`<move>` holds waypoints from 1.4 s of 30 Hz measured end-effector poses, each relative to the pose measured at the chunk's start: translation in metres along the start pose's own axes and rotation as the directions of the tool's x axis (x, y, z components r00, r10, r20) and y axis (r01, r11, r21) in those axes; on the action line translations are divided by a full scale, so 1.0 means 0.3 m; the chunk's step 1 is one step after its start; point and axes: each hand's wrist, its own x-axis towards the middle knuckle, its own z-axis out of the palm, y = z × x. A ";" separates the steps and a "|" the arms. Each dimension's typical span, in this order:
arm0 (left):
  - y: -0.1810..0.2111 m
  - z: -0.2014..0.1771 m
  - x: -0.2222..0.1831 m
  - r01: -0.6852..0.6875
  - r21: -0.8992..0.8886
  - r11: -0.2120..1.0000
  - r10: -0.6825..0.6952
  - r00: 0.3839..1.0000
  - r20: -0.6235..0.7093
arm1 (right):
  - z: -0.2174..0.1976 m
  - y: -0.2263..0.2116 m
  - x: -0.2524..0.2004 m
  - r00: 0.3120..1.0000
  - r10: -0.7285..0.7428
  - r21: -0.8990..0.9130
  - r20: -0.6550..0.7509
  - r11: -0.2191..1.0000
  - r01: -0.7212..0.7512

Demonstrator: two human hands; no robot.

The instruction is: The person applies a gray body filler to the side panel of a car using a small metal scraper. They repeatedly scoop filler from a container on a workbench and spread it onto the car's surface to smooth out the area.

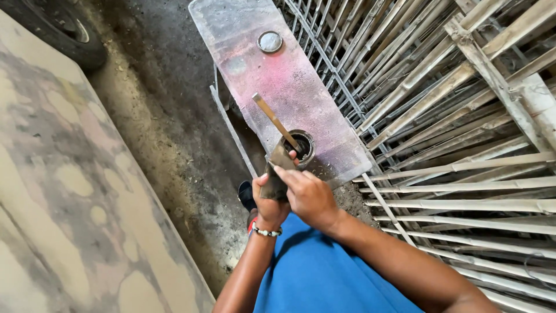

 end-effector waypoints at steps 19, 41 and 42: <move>0.007 -0.007 0.016 0.022 -0.022 1.000 -0.021 0.999 0.037 | 0.005 0.013 0.038 0.999 0.014 -0.068 0.045 0.998 -0.011; -0.002 -0.046 0.015 0.043 -0.090 0.995 -0.040 0.999 0.025 | 0.041 0.078 -0.044 0.993 0.031 -0.154 0.110 0.988 -0.014; -0.002 -0.041 0.018 0.045 -0.092 0.995 -0.043 0.999 0.024 | 0.048 0.080 -0.037 0.993 0.034 -0.155 0.111 0.988 -0.016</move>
